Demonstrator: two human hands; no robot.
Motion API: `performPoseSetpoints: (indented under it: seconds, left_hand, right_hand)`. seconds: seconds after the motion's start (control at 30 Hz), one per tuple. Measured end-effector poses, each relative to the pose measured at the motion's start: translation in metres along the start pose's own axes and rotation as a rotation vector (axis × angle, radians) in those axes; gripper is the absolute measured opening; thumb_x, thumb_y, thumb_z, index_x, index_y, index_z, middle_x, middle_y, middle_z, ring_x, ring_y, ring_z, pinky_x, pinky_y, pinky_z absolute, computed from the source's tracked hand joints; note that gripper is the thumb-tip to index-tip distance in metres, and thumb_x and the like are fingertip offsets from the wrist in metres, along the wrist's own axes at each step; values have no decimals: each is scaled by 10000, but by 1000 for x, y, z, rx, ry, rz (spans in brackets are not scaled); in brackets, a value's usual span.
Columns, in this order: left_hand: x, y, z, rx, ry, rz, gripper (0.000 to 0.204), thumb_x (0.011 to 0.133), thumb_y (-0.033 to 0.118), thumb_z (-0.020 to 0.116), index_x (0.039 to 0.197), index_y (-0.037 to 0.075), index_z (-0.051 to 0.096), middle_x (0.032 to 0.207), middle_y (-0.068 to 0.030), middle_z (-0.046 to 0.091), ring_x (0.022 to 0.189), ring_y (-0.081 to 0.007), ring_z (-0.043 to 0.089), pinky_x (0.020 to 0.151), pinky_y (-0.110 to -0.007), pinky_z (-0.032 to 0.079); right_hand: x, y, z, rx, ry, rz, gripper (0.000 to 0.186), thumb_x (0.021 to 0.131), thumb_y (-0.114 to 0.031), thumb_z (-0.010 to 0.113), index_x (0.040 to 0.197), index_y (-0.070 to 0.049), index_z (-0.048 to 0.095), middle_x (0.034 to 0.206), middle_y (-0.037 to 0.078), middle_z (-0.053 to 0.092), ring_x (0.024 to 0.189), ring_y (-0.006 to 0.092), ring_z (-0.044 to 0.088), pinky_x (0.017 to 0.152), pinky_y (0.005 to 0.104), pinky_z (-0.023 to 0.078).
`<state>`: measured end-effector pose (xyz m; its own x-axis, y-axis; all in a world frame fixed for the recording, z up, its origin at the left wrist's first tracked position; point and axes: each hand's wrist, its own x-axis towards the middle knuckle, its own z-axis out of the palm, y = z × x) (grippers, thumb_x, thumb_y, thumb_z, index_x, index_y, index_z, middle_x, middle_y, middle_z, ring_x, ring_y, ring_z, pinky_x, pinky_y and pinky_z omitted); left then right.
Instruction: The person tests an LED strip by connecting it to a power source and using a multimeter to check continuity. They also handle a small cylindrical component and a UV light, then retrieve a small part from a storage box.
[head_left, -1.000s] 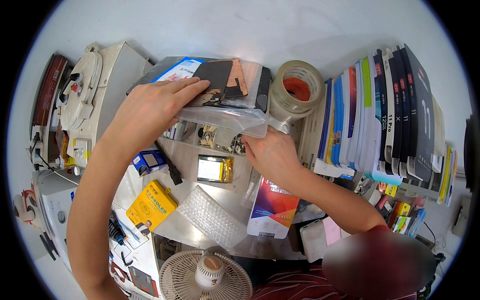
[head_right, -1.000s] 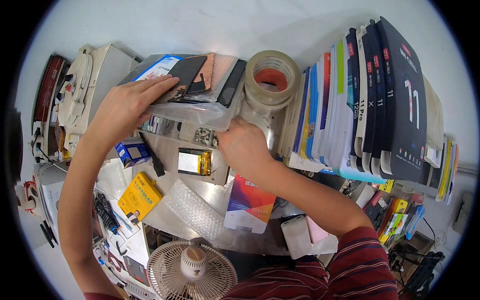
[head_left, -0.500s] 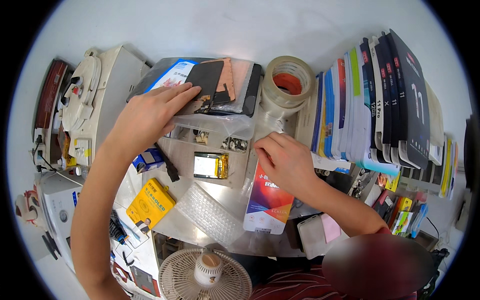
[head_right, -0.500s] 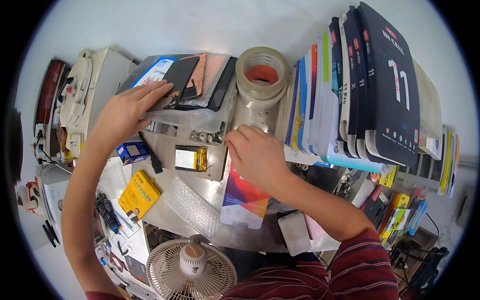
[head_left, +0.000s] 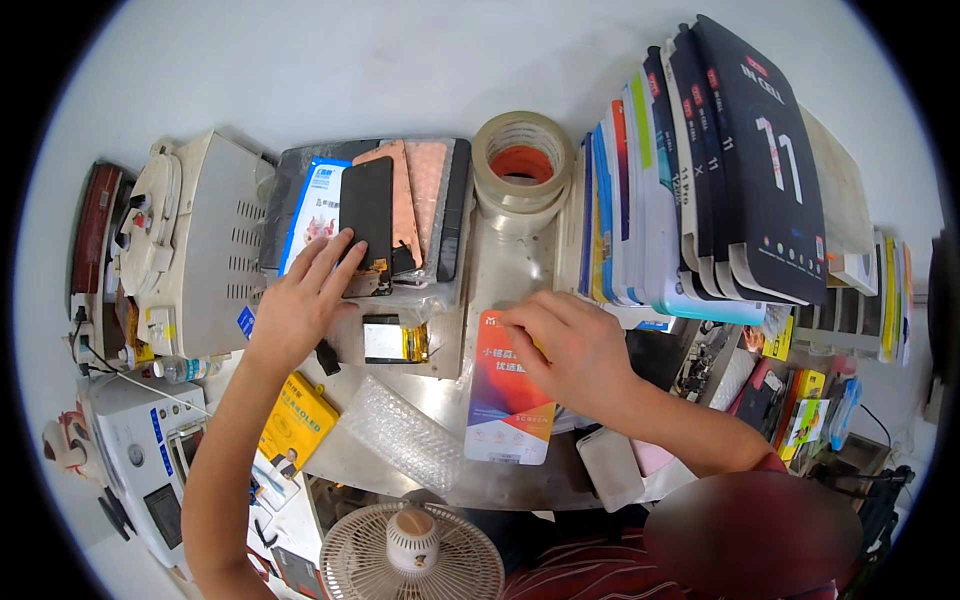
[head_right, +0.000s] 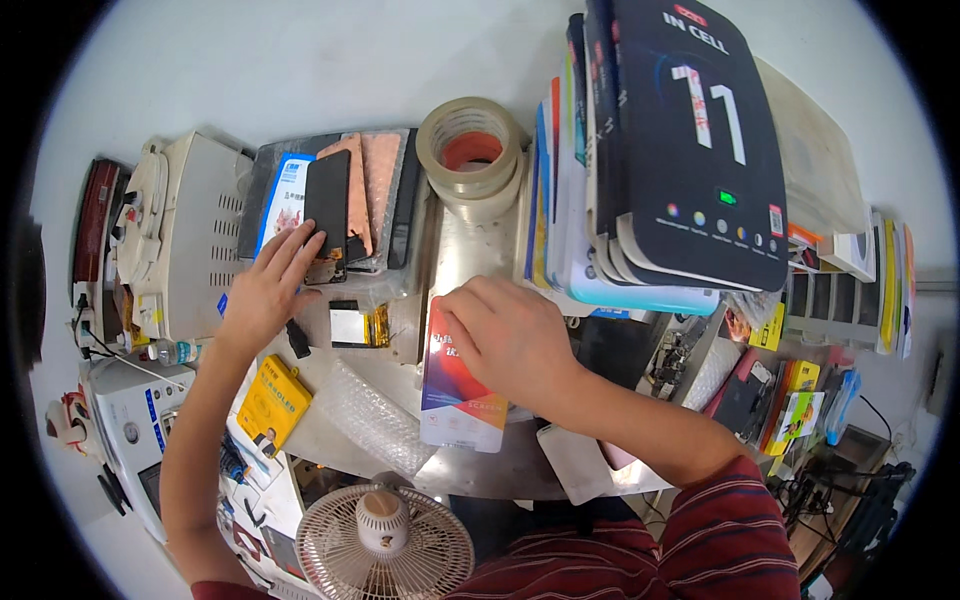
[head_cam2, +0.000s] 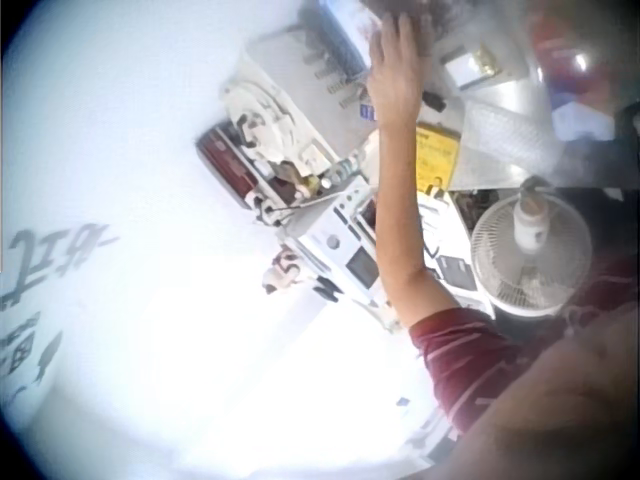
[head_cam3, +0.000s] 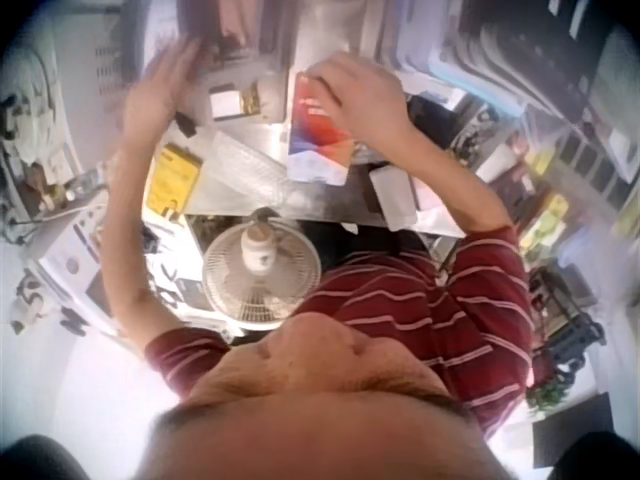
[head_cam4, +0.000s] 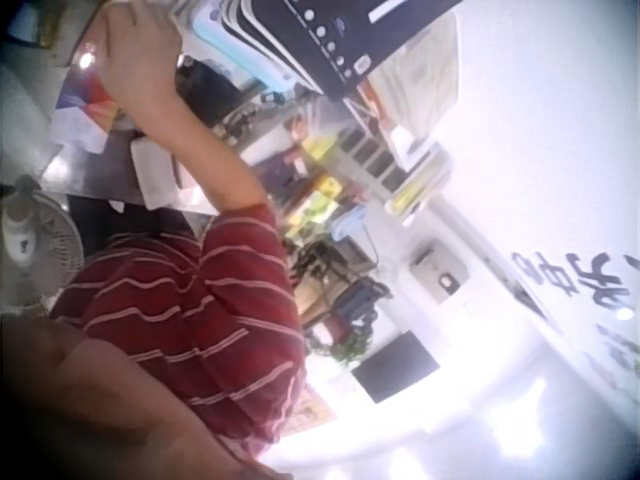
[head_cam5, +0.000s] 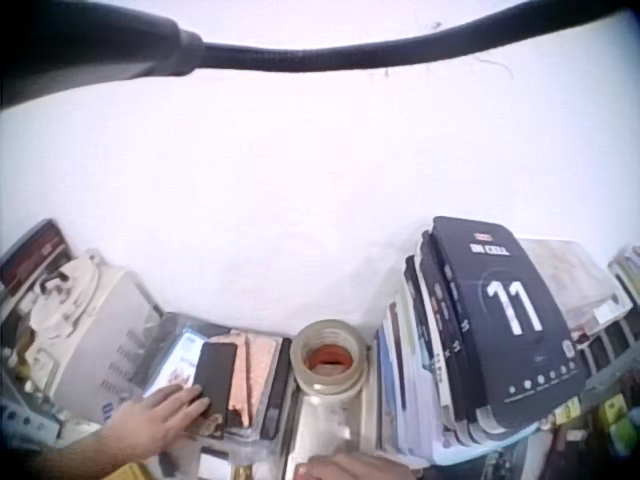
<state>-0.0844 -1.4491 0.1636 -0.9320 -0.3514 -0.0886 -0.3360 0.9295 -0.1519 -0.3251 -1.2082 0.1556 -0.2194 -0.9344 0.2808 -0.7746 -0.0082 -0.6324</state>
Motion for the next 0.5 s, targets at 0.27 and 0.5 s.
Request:
performPoseSetpoints:
  seconds: [0.27,0.5]
  left_hand:
    - [-2,11,0,-108,48,-59,945,766,221,854,1585,129,391,1593,-81,460,1408,-330,498,1097,-408,513]
    - [-15,17,-7,-132,113,-131,937,770,132,852,1584,107,389,1584,-125,457,1412,-351,489,1132,-417,475]
  right_hand:
    - [-33,-16,-24,79,-23,-50,133,894,-133,709,1013,-79,688,908,72,655,812,277,678,677,385,552]
    - [-145,-60,-27,203,-147,-17,129,925,-219,728,1022,-135,721,851,56,697,738,261,697,603,375,551]
